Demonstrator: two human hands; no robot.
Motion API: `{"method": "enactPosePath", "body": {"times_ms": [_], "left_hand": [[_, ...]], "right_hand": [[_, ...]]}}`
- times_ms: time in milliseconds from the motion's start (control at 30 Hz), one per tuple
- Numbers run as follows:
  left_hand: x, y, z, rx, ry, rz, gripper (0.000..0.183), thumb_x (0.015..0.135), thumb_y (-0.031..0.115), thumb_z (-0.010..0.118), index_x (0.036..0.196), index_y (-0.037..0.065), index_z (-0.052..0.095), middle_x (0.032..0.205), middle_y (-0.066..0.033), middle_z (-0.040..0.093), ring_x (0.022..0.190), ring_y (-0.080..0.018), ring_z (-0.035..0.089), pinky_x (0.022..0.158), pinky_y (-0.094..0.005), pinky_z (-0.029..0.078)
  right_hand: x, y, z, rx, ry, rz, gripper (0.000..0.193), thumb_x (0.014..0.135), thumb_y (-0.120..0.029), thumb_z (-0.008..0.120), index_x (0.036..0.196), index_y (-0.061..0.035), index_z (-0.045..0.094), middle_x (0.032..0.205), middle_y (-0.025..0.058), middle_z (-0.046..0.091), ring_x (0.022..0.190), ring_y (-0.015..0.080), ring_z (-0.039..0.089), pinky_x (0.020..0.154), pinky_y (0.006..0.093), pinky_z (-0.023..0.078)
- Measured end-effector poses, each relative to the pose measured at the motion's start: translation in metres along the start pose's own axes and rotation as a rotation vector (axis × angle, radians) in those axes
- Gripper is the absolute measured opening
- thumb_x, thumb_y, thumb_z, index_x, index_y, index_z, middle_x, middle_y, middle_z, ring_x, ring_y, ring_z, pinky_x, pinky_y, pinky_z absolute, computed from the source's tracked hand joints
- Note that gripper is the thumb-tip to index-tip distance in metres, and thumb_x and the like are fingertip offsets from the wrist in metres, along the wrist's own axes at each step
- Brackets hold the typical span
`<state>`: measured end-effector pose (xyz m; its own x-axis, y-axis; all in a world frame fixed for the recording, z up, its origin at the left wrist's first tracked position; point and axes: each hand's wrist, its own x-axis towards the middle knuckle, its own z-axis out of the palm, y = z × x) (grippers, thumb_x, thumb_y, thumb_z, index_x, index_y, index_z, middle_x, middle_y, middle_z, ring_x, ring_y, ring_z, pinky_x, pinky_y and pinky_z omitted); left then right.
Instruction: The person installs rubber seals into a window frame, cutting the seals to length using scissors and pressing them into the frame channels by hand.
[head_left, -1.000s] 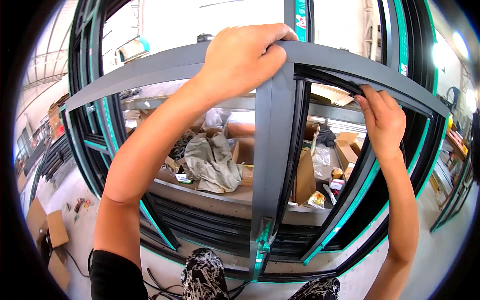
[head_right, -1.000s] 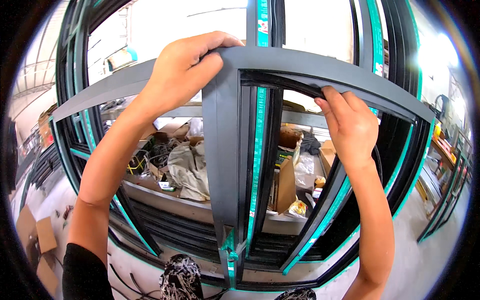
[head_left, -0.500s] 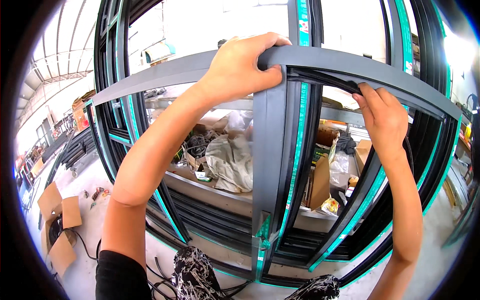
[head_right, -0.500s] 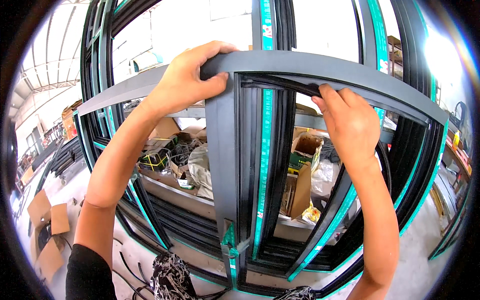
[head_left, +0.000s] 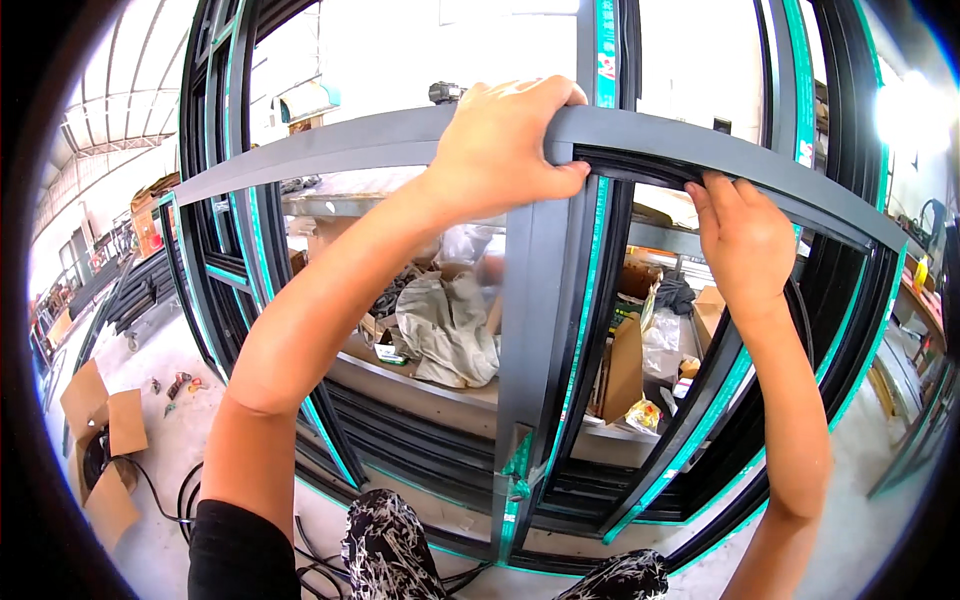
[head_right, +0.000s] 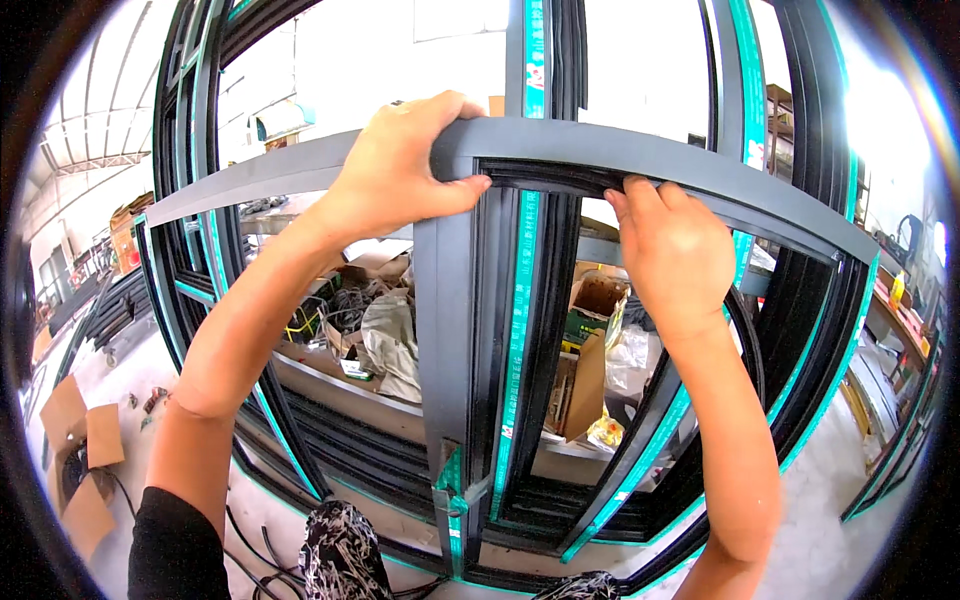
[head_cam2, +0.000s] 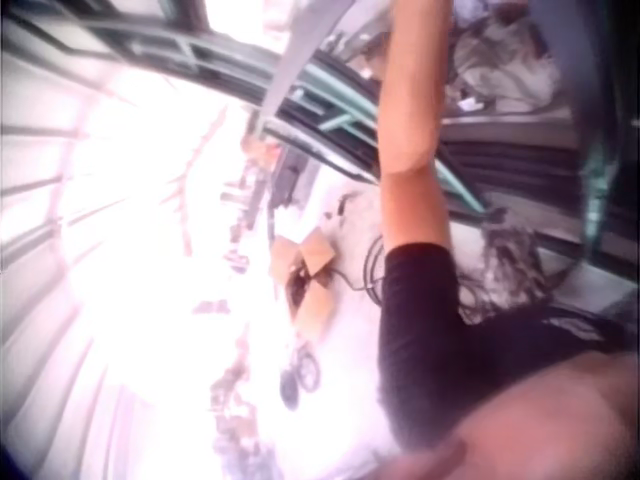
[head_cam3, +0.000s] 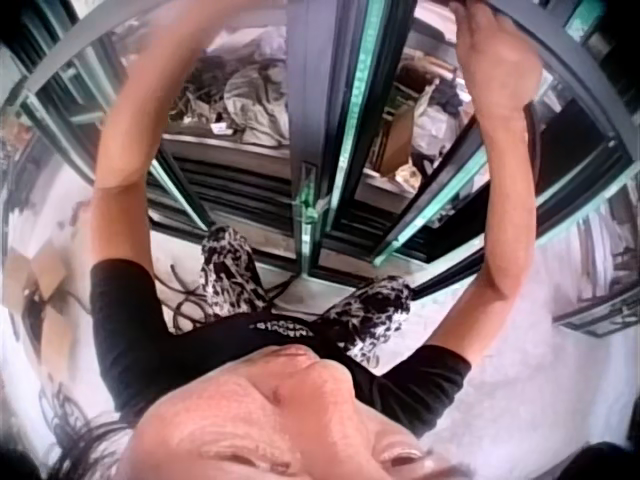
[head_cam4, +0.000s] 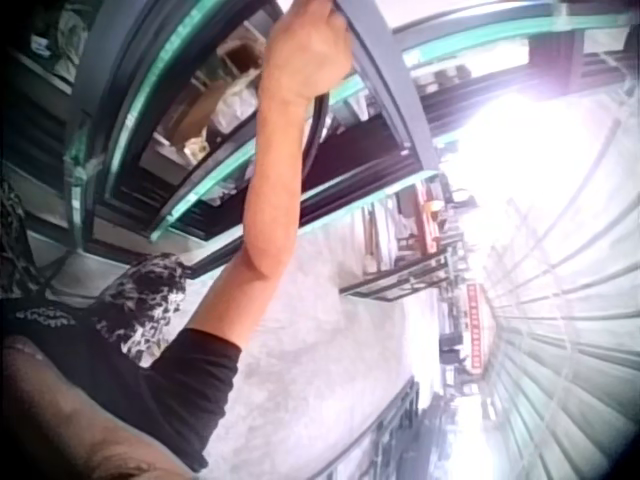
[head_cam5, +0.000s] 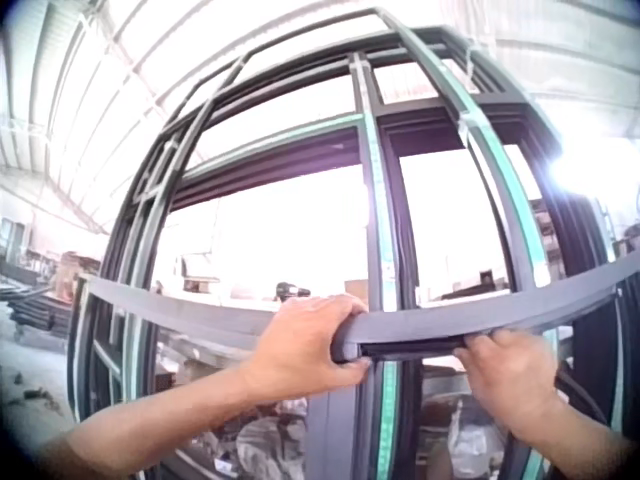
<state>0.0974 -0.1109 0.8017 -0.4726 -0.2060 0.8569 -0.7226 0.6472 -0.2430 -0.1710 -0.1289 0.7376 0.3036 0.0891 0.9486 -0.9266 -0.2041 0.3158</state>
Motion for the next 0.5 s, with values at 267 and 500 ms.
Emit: {"method": "enactPosePath", "body": {"times_ms": [267, 500], "left_hand": [[0.003, 0.012, 0.025, 0.182, 0.184, 0.051, 0.037, 0.073, 0.02, 0.079, 0.102, 0.005, 0.061, 0.089, -0.0134, 0.068, 0.086, -0.0337, 0.066, 0.075, -0.0449, 0.049], [0.005, 0.01, 0.024, 0.235, 0.156, 0.063, 0.038, 0.073, 0.017, 0.078, 0.104, 0.005, 0.059, 0.086, -0.0134, 0.065, 0.084, -0.0347, 0.064, 0.076, -0.0461, 0.049]], "right_hand": [[-0.001, -0.008, 0.004, 0.025, 0.021, 0.043, 0.016, 0.086, -0.021, 0.075, 0.09, -0.0066, 0.07, 0.066, 0.0095, 0.059, 0.058, 0.0291, 0.06, 0.053, 0.039, 0.048], [-0.002, -0.013, 0.012, 0.026, 0.075, 0.063, 0.014, 0.086, -0.02, 0.074, 0.086, -0.0067, 0.069, 0.066, 0.009, 0.06, 0.058, 0.0288, 0.06, 0.052, 0.0389, 0.047]]}}
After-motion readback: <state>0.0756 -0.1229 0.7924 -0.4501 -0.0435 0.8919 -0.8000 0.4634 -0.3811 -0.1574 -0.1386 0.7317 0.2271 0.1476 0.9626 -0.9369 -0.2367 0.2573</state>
